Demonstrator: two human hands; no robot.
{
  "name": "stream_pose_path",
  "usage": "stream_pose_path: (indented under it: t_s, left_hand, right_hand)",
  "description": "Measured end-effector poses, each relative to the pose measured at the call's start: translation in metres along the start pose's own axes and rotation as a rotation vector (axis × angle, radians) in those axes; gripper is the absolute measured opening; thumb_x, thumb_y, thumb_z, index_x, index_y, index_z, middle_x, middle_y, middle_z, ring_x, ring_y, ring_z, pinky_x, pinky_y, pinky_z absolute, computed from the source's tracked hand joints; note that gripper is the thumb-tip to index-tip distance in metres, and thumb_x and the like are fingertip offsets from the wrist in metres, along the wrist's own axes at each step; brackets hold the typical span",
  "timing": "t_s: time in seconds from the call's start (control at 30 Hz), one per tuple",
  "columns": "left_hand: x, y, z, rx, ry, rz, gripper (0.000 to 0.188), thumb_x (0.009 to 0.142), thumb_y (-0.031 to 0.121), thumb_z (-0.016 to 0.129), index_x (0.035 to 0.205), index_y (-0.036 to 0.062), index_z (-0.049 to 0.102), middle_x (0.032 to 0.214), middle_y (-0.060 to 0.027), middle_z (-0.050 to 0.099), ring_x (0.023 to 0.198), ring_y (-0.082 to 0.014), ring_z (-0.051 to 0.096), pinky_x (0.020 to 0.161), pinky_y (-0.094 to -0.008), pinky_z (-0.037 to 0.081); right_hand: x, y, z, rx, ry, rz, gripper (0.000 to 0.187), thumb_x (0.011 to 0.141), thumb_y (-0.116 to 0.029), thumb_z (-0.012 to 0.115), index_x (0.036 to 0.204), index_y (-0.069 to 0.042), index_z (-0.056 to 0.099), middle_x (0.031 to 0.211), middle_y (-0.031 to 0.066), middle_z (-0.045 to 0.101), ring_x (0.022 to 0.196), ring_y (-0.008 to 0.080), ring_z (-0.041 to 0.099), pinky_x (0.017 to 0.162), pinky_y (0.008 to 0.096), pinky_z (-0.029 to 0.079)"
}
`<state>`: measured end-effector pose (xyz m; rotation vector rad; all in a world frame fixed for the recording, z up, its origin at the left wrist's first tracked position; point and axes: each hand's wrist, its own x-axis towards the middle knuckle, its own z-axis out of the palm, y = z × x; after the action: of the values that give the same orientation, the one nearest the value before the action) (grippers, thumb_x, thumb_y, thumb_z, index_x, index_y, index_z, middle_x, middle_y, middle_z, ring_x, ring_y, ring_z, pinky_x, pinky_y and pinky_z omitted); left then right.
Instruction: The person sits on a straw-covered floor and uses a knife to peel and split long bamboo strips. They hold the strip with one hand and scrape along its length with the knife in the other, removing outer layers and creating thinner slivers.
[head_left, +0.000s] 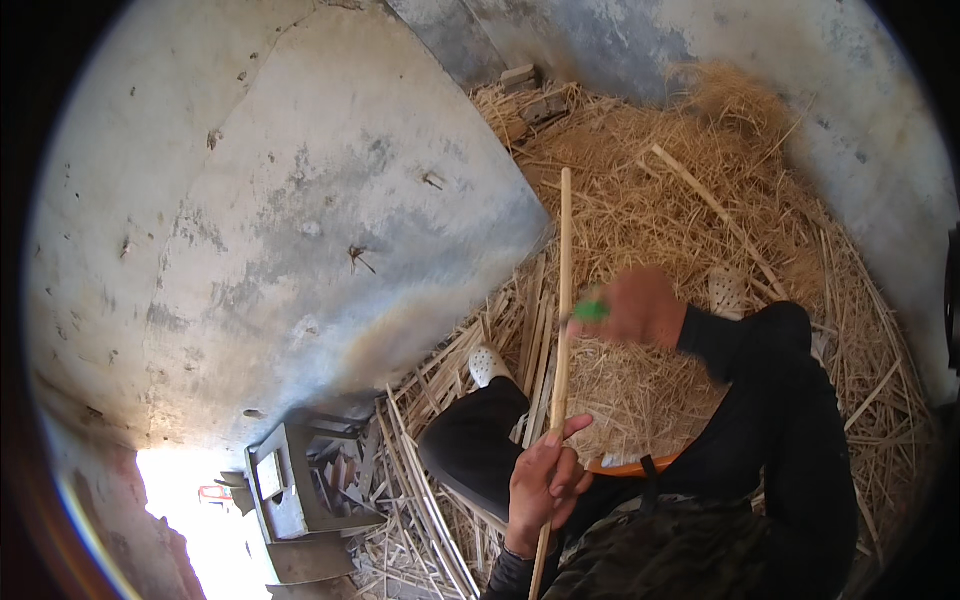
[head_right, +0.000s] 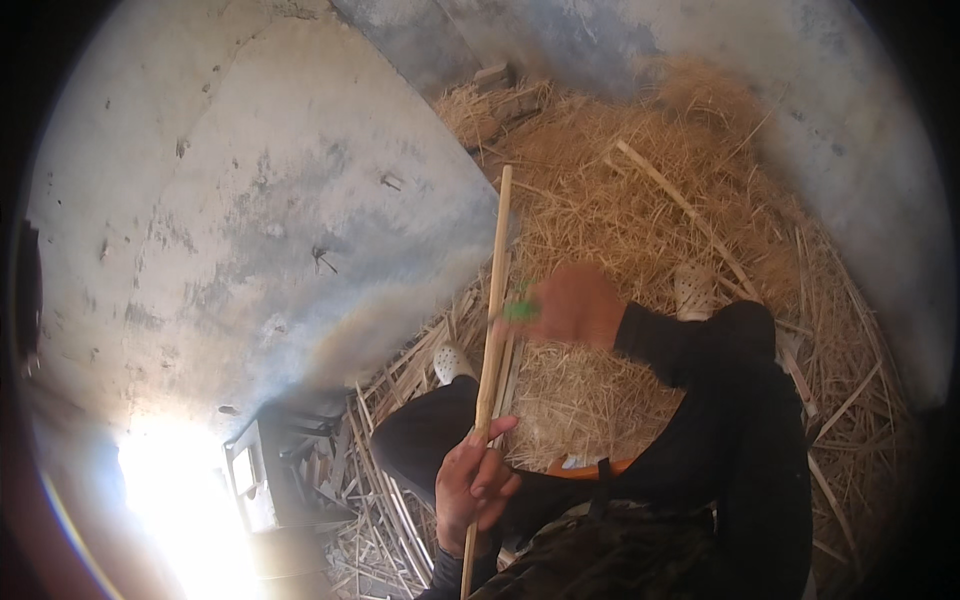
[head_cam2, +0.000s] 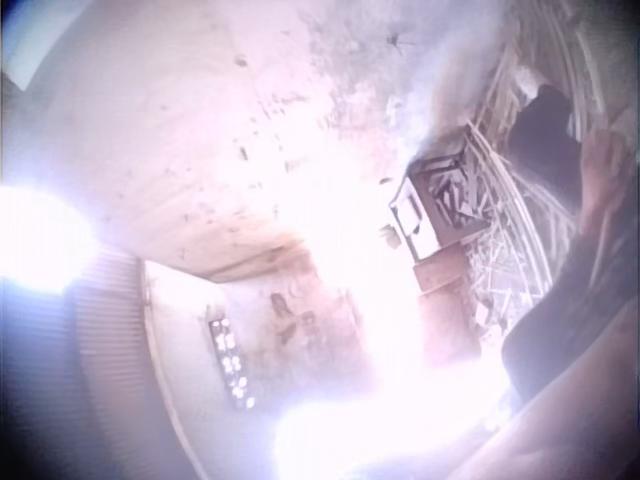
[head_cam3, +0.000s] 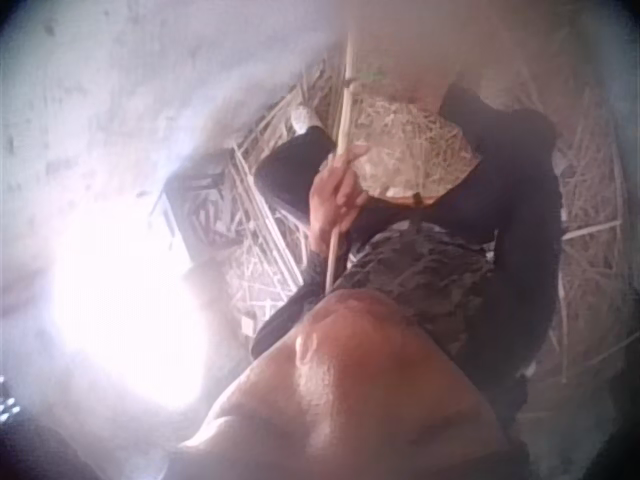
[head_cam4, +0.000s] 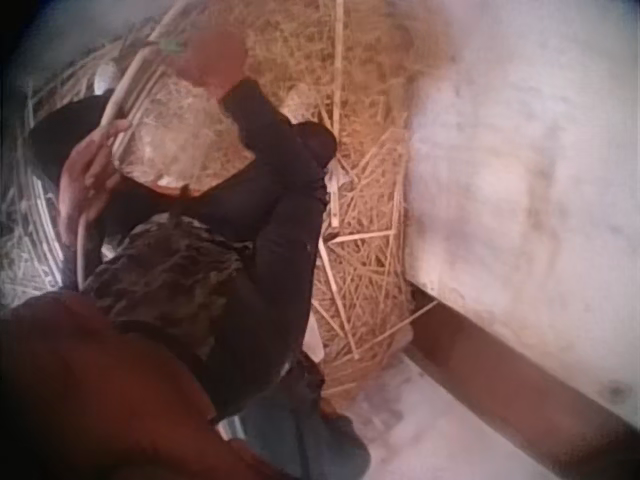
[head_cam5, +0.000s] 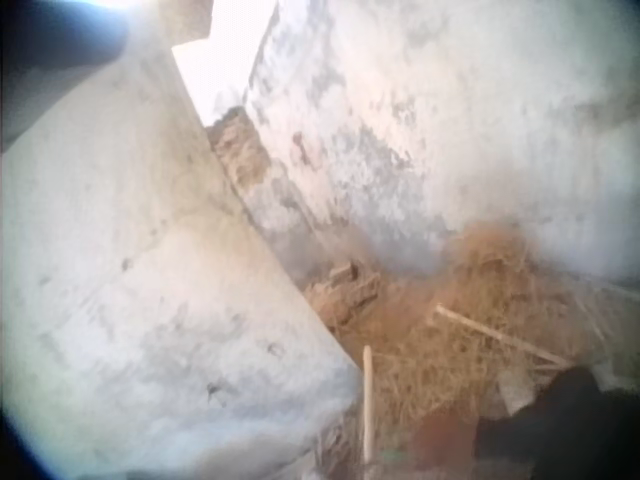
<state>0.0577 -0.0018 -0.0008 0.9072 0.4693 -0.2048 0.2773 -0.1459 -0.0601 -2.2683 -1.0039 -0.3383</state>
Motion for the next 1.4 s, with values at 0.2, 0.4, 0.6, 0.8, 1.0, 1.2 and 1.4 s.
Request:
stream_pose_path:
  t_s: [0.2,0.4,0.6,0.8,1.0,1.2,1.4]
  left_hand:
    - [0.005,0.007,0.002,0.1,-0.031,0.093,0.044,0.103,0.025,0.034,0.13,-0.009,0.043,0.05,0.0044,0.03,0.044,-0.0045,0.026,0.049,-0.0218,0.029]
    - [-0.001,0.008,0.011,0.224,0.019,0.123,0.043,0.103,0.023,0.035,0.13,-0.0099,0.043,0.05,0.0048,0.031,0.045,-0.0043,0.026,0.05,-0.0221,0.028]
    - [0.002,0.004,0.001,0.151,-0.037,0.111,0.042,0.103,0.021,0.036,0.129,-0.0098,0.044,0.05,0.0048,0.032,0.044,-0.0047,0.027,0.049,-0.0229,0.029]
    - [-0.008,-0.003,0.002,0.223,-0.033,0.102,0.041,0.103,0.021,0.036,0.128,-0.0093,0.046,0.051,0.0053,0.032,0.045,-0.0051,0.028,0.05,-0.0223,0.03]
    - [-0.002,0.001,0.001,0.475,0.029,0.163,0.041,0.102,0.021,0.037,0.129,-0.0085,0.046,0.053,0.0057,0.033,0.047,-0.0047,0.031,0.051,-0.0212,0.031]
    - [-0.006,-0.001,-0.009,0.361,-0.011,0.188,0.041,0.103,0.022,0.037,0.13,-0.0074,0.046,0.056,0.0049,0.036,0.05,-0.003,0.033,0.051,-0.0184,0.03]
    - [-0.004,-0.003,-0.002,0.332,-0.005,0.147,0.041,0.103,0.021,0.038,0.13,-0.0084,0.046,0.056,0.005,0.036,0.05,-0.0038,0.031,0.05,-0.0194,0.029]
  right_hand:
    - [-0.008,-0.022,0.002,0.023,0.04,-0.262,0.076,0.066,-0.083,0.056,0.045,-0.01,0.045,0.036,0.0039,0.035,0.03,0.0221,0.042,0.033,0.0355,0.032]
    - [0.016,0.034,0.019,-0.029,-0.137,0.321,0.074,0.071,-0.082,0.052,0.045,-0.013,0.044,0.035,0.0015,0.032,0.03,0.0177,0.037,0.033,0.0313,0.027]
    - [-0.008,-0.025,0.003,0.039,0.072,-0.235,0.075,0.079,-0.08,0.044,0.044,-0.014,0.044,0.037,-0.0016,0.027,0.032,0.0116,0.031,0.034,0.0312,0.024]
    - [0.009,0.018,-0.006,-0.017,0.004,0.036,0.077,0.076,-0.08,0.047,0.051,-0.009,0.06,0.036,0.0065,0.036,0.033,0.0212,0.043,0.037,0.0338,0.035]
    - [0.001,0.004,0.012,-0.017,0.068,-0.127,0.076,0.071,-0.083,0.05,0.046,-0.011,0.053,0.038,0.0033,0.037,0.032,0.0185,0.04,0.033,0.0337,0.03]
    - [-0.004,-0.025,0.007,0.028,0.023,-0.182,0.077,0.072,-0.083,0.049,0.046,-0.011,0.053,0.037,0.0039,0.036,0.032,0.019,0.042,0.033,0.0342,0.032]
    - [0.002,-0.008,0.011,0.122,-0.012,-0.029,0.078,0.073,-0.083,0.049,0.047,-0.01,0.053,0.037,0.0036,0.036,0.032,0.0199,0.043,0.035,0.034,0.035]
